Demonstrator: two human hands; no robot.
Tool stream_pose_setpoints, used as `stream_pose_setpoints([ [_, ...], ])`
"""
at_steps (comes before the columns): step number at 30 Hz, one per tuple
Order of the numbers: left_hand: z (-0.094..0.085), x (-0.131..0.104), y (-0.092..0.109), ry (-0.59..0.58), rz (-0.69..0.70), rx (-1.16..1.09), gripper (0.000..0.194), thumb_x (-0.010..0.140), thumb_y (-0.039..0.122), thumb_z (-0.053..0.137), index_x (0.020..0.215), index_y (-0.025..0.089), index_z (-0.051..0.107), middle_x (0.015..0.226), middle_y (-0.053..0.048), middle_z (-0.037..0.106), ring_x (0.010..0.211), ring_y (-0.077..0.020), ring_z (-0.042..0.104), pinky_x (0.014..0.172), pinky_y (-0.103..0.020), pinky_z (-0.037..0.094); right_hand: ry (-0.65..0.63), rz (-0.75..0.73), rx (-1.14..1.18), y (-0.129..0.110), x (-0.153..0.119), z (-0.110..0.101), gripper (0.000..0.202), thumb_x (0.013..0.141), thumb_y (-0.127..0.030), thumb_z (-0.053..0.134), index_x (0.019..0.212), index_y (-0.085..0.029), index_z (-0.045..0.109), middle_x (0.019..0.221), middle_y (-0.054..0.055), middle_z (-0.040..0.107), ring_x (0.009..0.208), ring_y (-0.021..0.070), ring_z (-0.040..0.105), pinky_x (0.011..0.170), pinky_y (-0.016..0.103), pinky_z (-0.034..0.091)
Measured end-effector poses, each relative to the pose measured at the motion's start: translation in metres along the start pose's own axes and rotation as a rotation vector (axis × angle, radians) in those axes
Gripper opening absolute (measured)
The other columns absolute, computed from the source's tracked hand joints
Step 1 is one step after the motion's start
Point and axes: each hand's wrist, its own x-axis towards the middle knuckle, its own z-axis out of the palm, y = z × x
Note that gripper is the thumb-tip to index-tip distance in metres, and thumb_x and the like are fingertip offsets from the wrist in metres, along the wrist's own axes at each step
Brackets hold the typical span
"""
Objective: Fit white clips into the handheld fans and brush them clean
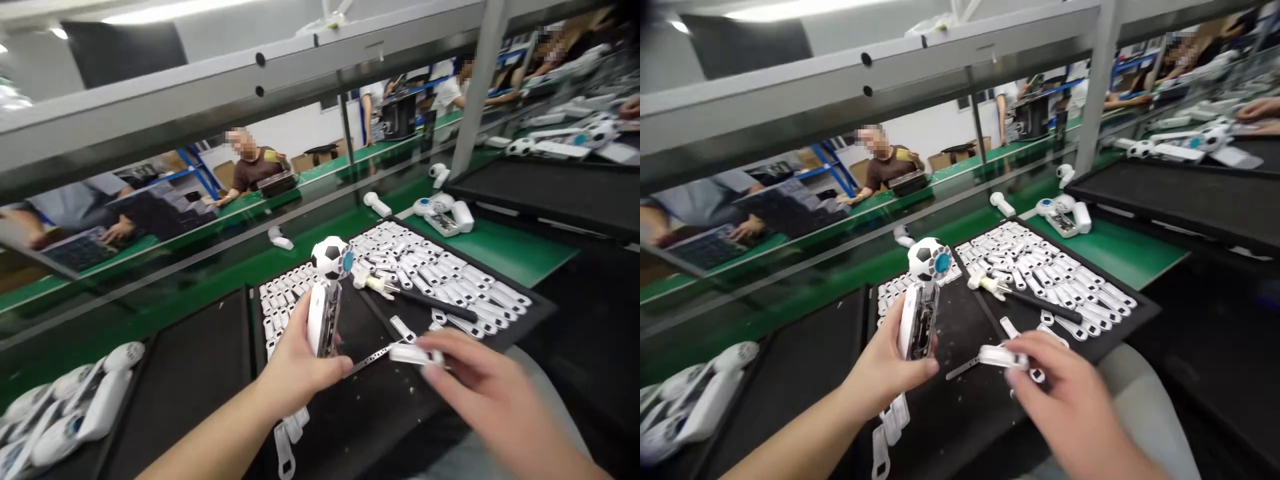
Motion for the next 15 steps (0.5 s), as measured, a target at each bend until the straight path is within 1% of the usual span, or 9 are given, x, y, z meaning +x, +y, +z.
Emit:
stream_pose_setpoints([
  [1,0.001,0.0,0.0,-0.015,0.002,0.009,0.098,0.061,0.019,0.084,0.145,0.027,0.033,0.089,-0.003,0.063,0.078,-0.0194,0.06,0.064,-0.026,0.05,-0.077,0.076,0.068,-0.009,0.008,0.014,0.016,0.08,-0.036,0.066,0.087,-0.024,0.073,0.092,0.006,0.071,0.075,0.0193,0.068,0.065,0.027,0.058],
  [3,0.002,0.0,-0.001,-0.056,0.006,-0.004,0.097,0.063,0.018,0.083,0.145,0.029,0.032,0.102,-0.006,0.065,0.085,-0.0215,0.063,0.069,-0.028,0.052,-0.212,0.25,0.214,-0.025,0.024,0.042,0.023,0.076,-0.031,0.064,0.097,-0.023,0.071,0.095,0.005,0.071,0.079,0.019,0.068,0.069,0.028,0.058],
  [4,0.001,0.0,-0.003,-0.076,0.007,-0.014,0.095,0.065,0.017,0.082,0.144,0.029,0.032,0.11,-0.007,0.065,0.09,-0.0227,0.064,0.072,-0.029,0.053,-0.237,0.32,0.267,-0.032,0.031,0.054,0.028,0.074,-0.028,0.065,0.1,-0.022,0.068,0.095,0.005,0.07,0.08,0.0188,0.068,0.07,0.029,0.058],
  [6,-0.001,0.0,-0.008,-0.095,0.013,-0.01,0.091,0.067,0.014,0.079,0.144,0.031,0.033,0.125,-0.008,0.062,0.103,-0.0251,0.064,0.082,-0.031,0.054,-0.233,0.418,0.331,-0.041,0.041,0.073,0.034,0.067,-0.025,0.068,0.1,-0.02,0.063,0.088,0.003,0.069,0.079,0.0179,0.067,0.068,0.028,0.057],
  [8,-0.005,0.001,-0.014,-0.074,0.021,0.047,0.09,0.069,0.015,0.078,0.145,0.033,0.033,0.135,-0.007,0.057,0.115,-0.0267,0.06,0.091,-0.032,0.052,-0.204,0.46,0.374,-0.044,0.047,0.084,0.032,0.063,-0.024,0.071,0.093,-0.02,0.06,0.079,0.0,0.066,0.074,0.0166,0.065,0.065,0.028,0.055],
  [11,-0.01,0.004,-0.021,-0.018,0.05,0.128,0.092,0.07,0.016,0.078,0.147,0.035,0.032,0.142,-0.005,0.053,0.127,-0.0269,0.053,0.102,-0.034,0.045,-0.167,0.468,0.407,-0.044,0.051,0.09,0.028,0.06,-0.024,0.074,0.083,-0.019,0.058,0.072,-0.001,0.064,0.069,0.0151,0.063,0.063,0.026,0.053],
  [15,-0.014,0.009,-0.024,-0.005,0.077,0.087,0.089,0.069,0.012,0.076,0.146,0.031,0.035,0.136,-0.006,0.056,0.122,-0.0267,0.056,0.102,-0.035,0.045,-0.154,0.429,0.42,-0.043,0.055,0.096,0.027,0.061,-0.022,0.076,0.084,-0.018,0.062,0.073,-0.001,0.066,0.072,0.0146,0.064,0.065,0.025,0.053],
])
